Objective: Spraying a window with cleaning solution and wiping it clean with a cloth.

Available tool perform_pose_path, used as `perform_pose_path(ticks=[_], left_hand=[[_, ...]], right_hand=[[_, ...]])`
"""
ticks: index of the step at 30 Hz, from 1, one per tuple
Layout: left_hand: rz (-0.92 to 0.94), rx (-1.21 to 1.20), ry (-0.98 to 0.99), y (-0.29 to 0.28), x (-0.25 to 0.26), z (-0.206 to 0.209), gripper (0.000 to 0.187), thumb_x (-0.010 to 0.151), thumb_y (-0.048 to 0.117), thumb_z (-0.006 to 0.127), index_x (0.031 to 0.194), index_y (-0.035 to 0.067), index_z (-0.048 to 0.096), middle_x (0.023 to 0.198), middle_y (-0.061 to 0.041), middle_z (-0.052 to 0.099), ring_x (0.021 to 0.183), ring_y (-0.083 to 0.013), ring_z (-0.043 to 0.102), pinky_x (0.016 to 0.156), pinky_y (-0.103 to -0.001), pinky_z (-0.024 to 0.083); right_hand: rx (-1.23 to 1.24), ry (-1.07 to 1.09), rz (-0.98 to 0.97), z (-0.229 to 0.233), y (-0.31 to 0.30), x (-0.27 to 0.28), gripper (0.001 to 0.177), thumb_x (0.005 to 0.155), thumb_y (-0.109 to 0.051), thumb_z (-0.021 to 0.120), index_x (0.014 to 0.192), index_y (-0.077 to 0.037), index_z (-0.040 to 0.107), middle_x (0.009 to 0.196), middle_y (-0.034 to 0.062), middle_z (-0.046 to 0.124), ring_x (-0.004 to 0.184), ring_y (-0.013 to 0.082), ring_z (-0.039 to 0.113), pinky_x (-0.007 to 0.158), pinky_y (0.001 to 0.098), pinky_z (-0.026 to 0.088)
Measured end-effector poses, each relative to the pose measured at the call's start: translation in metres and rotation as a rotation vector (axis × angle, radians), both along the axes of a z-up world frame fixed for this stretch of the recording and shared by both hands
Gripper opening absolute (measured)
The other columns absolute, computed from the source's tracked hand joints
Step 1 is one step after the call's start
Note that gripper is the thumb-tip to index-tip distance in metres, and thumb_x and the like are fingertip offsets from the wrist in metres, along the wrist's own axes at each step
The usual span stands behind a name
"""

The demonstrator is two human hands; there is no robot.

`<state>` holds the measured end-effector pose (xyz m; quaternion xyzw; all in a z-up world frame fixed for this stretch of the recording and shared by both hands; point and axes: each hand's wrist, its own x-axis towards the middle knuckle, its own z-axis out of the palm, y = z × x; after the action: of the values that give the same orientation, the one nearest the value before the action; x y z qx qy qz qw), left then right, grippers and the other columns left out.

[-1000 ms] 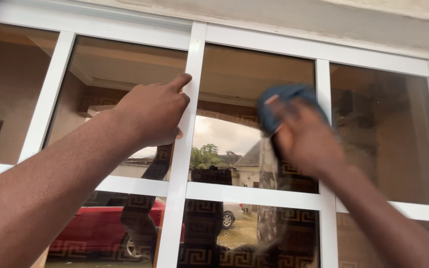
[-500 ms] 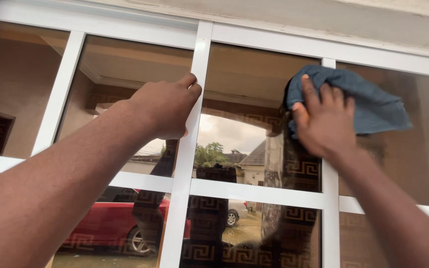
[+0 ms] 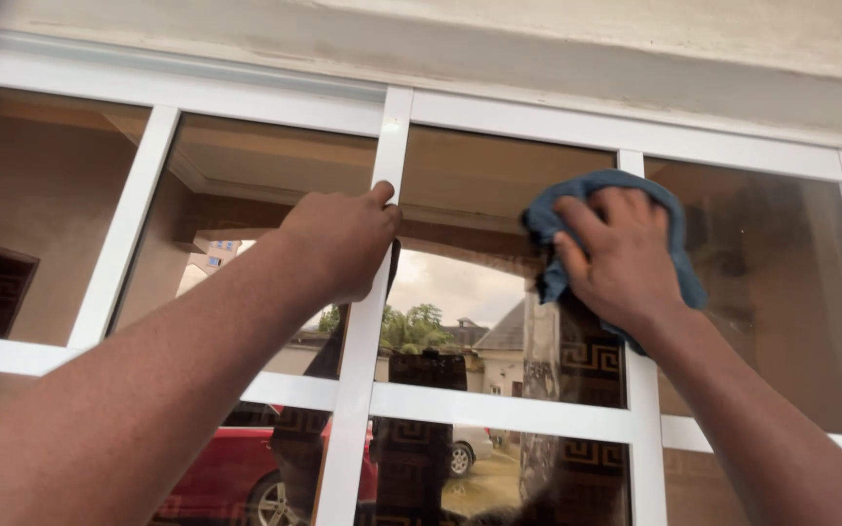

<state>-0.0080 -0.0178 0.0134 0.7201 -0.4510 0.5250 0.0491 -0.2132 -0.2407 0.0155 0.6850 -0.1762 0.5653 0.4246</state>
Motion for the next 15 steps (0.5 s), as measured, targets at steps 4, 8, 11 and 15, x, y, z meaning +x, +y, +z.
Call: perform_pose_path(ticks=[4, 8, 11, 15], left_hand=[[-0.04, -0.012, -0.009, -0.003, 0.004, 0.001, 0.069, 0.079, 0.0, 0.078, 0.143, 0.007, 0.052, 0.151, -0.012, 0.044, 0.112, -0.0323, 0.067, 0.092, -0.045, 0.06], [0.006, 0.018, 0.024, 0.008, -0.01, 0.0, 0.071, 0.078, 0.007, 0.085, 0.141, 0.007, 0.054, 0.15, -0.011, 0.045, 0.11, -0.032, 0.07, 0.091, -0.044, 0.062], [0.001, 0.02, 0.013, 0.01, -0.001, -0.003, 0.075, 0.074, 0.012, 0.09, 0.139, 0.007, 0.052, 0.144, -0.009, 0.051, 0.114, -0.0313, 0.067, 0.094, -0.045, 0.06], [-0.113, -0.031, 0.004, 0.007, 0.018, -0.004, 0.088, 0.071, 0.021, 0.094, 0.142, 0.007, 0.044, 0.149, -0.009, 0.046, 0.116, -0.0328, 0.066, 0.092, -0.046, 0.06]], right_hand=[[0.029, -0.227, 0.122, 0.006, -0.015, 0.019, 0.058, 0.102, -0.036, 0.056, 0.152, -0.01, 0.047, 0.147, 0.0316, 0.043, 0.137, 0.0482, 0.039, 0.114, 0.0588, 0.027], [-0.055, 0.005, 0.167, -0.016, 0.016, 0.067, 0.07, 0.103, -0.037, 0.048, 0.162, -0.003, 0.029, 0.151, 0.0345, 0.039, 0.14, 0.0491, 0.036, 0.116, 0.0596, 0.024], [-0.051, 0.324, 0.194, -0.017, 0.044, 0.069, 0.07, 0.096, -0.037, 0.046, 0.161, -0.015, 0.03, 0.152, 0.0258, 0.043, 0.143, 0.044, 0.039, 0.121, 0.054, 0.027], [0.263, 0.058, 0.164, 0.026, 0.039, 0.045, 0.068, 0.099, -0.036, 0.044, 0.164, -0.021, 0.029, 0.157, 0.0283, 0.036, 0.14, 0.0474, 0.04, 0.114, 0.055, 0.032]])
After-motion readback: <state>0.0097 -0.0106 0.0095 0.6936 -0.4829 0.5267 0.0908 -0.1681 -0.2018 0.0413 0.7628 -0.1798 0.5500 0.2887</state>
